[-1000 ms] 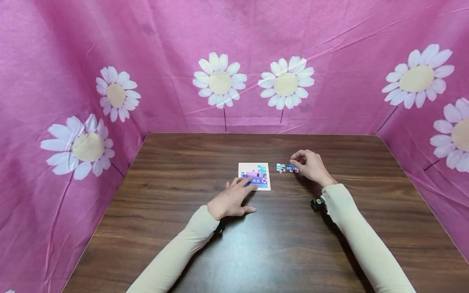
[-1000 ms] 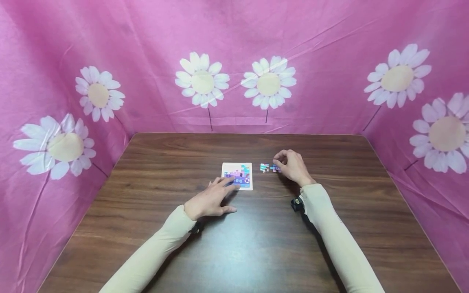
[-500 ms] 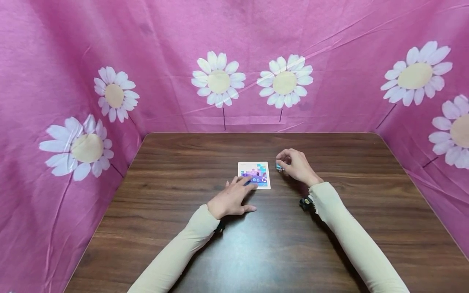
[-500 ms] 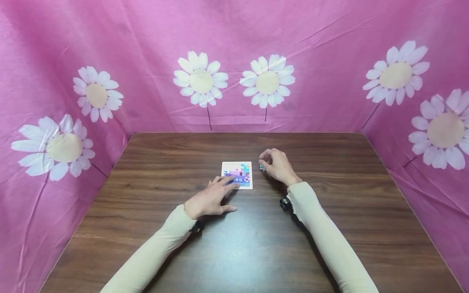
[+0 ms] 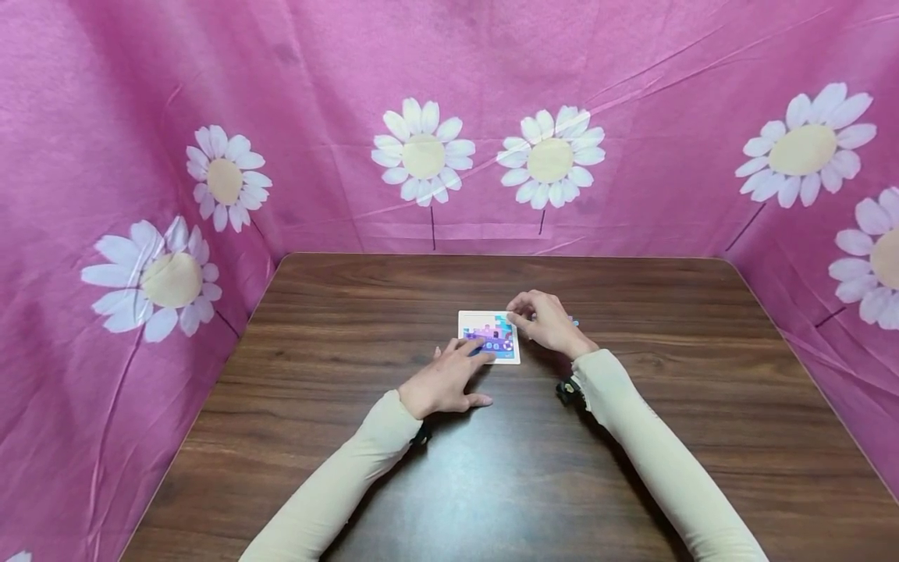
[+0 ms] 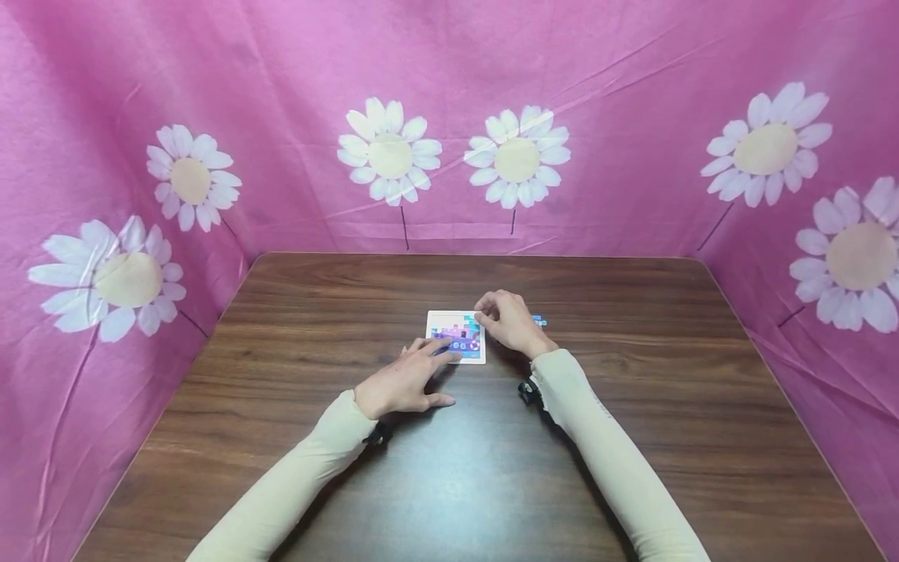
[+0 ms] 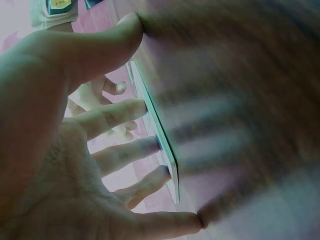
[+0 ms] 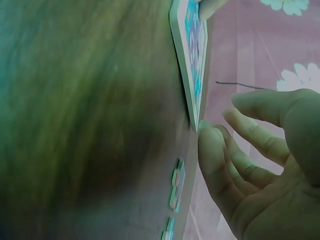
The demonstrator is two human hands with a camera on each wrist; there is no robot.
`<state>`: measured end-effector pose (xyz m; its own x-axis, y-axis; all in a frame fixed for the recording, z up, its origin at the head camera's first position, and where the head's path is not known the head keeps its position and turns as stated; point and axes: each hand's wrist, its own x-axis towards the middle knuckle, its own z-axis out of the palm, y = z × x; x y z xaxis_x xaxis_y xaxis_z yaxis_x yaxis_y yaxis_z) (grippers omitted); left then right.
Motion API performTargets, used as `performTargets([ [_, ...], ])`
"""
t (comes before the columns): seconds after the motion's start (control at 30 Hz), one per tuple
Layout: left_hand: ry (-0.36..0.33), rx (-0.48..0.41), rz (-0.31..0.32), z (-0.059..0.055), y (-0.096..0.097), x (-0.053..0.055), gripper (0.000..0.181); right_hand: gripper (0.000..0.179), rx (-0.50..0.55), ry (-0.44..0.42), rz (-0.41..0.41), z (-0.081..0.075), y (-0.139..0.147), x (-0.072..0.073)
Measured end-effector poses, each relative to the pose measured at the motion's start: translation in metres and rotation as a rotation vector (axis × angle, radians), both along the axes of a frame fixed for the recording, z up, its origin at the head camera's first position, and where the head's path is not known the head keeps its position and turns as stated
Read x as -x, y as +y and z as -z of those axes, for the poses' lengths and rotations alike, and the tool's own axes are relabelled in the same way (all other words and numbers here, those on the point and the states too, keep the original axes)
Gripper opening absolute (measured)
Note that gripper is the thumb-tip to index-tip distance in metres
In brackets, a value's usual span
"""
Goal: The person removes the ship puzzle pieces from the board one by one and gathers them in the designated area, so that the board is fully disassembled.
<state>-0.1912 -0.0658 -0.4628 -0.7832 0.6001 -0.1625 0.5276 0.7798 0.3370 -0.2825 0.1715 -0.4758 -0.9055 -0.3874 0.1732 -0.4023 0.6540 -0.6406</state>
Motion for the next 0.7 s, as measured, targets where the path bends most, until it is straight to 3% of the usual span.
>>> performTargets([
  [0.7, 0.013, -0.005, 0.012, -0.002, 0.0022, 0.0028, 0.072, 0.024, -0.106, -0.064, -0.07, 0.0014, -0.0104, -0.0077],
])
